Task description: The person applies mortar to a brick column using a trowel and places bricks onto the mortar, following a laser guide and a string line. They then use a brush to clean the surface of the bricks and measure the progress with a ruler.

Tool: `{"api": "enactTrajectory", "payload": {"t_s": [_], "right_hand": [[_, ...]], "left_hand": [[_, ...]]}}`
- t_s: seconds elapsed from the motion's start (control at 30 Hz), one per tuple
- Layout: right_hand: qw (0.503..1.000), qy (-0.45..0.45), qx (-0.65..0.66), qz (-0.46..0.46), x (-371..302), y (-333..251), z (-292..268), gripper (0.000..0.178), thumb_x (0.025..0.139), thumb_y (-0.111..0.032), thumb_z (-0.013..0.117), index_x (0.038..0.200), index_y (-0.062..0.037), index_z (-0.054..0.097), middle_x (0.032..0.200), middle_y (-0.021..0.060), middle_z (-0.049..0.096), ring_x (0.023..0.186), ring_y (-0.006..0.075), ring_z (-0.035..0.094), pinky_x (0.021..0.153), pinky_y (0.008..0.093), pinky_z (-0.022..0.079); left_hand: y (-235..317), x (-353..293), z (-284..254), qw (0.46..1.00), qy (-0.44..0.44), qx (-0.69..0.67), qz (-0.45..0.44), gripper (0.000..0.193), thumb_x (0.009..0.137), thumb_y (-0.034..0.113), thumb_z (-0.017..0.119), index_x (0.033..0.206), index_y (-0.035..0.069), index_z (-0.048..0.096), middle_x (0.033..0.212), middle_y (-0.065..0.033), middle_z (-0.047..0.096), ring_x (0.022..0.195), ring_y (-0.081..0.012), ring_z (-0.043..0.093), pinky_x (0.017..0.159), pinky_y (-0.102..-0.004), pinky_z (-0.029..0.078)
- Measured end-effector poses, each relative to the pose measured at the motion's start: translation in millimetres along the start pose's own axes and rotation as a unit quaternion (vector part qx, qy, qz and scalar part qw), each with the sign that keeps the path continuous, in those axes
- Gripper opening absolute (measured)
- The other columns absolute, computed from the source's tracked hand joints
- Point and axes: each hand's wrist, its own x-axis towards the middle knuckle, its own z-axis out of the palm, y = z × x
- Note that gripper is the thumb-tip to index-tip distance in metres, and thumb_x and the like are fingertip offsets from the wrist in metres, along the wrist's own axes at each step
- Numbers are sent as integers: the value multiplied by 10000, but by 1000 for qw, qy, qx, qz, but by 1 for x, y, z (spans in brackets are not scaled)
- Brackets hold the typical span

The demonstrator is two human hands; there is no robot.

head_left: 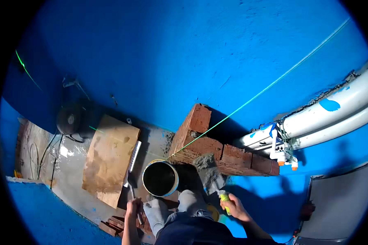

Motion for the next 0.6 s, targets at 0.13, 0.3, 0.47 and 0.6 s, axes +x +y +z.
{"api": "enactTrajectory", "payload": {"t_s": [0.13,0.3,0.47,0.6], "right_hand": [[985,61,-97,-127,52,-46,-29,223,866,-200,590,926,13,561,732,96,606,662,169,593,595,311,453],[844,223,-335,-355,146,-96,-62,383,820,-196,654,1103,41,552,944,241,599,881,422,586,723,449,485],[811,255,-424,-314,247,-82,-87,400,802,-194,639,1162,-48,541,1004,144,585,845,375,605,697,446,510],[771,333,-423,-340,261,-68,-88,406,797,-193,651,1161,-45,550,1003,133,593,822,347,620,664,415,526]], "left_hand": [[136,-2,95,970,-106,131,176,190,890,228,527,778,79,491,542,-34,468,402,-135,432,387,-271,349],[226,49,210,899,-28,260,351,174,896,231,558,904,77,478,621,-43,502,472,-127,489,405,-291,401],[264,71,294,924,-156,265,226,173,841,167,575,797,18,499,591,-46,504,451,-142,490,394,-304,390],[266,81,334,916,-167,300,206,239,822,231,607,779,15,515,598,-49,516,451,-138,482,396,-311,374]]}}
